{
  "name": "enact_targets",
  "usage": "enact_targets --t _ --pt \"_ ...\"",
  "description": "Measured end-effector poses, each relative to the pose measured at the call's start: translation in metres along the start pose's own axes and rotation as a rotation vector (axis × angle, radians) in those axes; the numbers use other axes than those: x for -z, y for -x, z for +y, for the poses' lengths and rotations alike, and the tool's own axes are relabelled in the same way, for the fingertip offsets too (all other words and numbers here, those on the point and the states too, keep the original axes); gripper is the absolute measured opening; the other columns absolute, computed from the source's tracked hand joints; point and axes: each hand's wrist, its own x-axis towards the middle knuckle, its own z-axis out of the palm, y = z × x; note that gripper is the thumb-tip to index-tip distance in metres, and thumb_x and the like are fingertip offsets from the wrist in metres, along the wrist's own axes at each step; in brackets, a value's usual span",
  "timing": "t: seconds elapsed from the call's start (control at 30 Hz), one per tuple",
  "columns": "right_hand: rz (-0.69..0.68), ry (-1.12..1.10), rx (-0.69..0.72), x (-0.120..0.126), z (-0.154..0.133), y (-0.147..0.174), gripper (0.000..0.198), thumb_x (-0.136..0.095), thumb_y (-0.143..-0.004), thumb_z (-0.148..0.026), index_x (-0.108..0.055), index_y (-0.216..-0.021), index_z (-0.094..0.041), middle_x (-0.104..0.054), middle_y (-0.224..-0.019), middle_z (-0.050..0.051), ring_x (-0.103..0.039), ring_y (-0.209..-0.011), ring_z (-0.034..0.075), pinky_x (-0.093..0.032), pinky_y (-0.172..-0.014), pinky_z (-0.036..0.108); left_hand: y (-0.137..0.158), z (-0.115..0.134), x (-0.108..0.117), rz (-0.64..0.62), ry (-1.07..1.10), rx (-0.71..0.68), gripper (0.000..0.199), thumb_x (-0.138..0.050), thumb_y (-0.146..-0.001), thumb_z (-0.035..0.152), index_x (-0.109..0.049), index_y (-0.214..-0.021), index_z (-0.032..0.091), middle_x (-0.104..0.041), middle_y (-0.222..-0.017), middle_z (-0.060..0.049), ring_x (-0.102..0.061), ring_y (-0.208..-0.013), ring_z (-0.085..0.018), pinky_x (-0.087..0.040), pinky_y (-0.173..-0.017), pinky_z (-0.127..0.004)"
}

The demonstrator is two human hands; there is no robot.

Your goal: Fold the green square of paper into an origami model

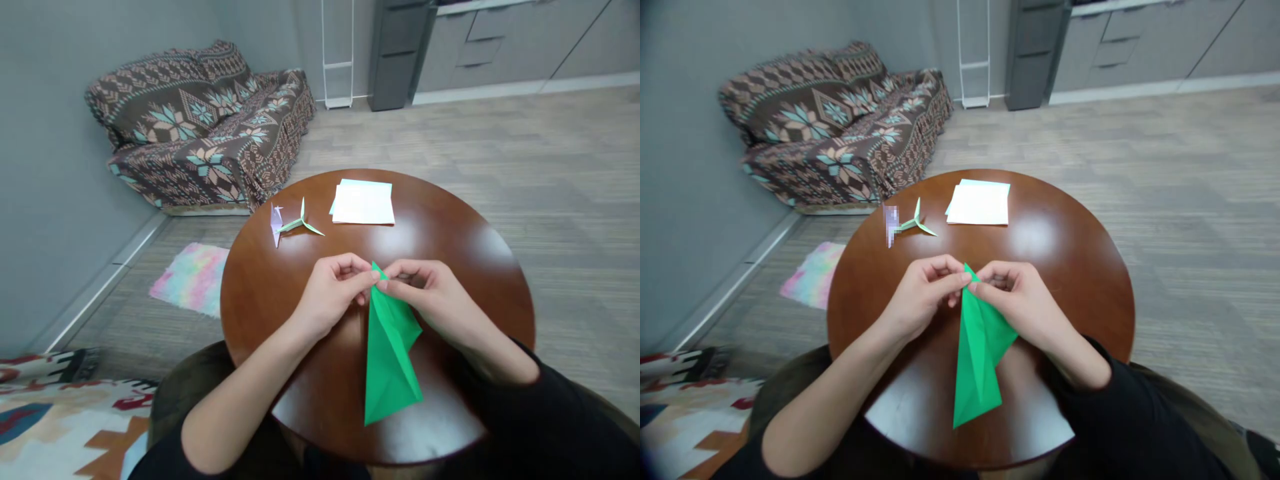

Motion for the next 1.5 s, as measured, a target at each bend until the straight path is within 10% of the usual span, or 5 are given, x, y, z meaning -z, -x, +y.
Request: enact_targets --t 1.5 --pt "-0.112 -0.026 -0.103 0.006 0.000 0.001 0.024 -0.087 -0.079 -0.041 -0.084 -0.090 -0.019 -0.081 -0.080 0.003 -0.070 -0.064 0.017 -0.052 -0.060 0.026 -0.004 0.000 0.009 0.003 -0.076 0.045 0.025 -0.091 -0.069 0.032 -0.076 -0.071 0.013 -0.068 -0.059 0.000 -0.055 -0.050 -0.007 -0.045 -0.051 -0.020"
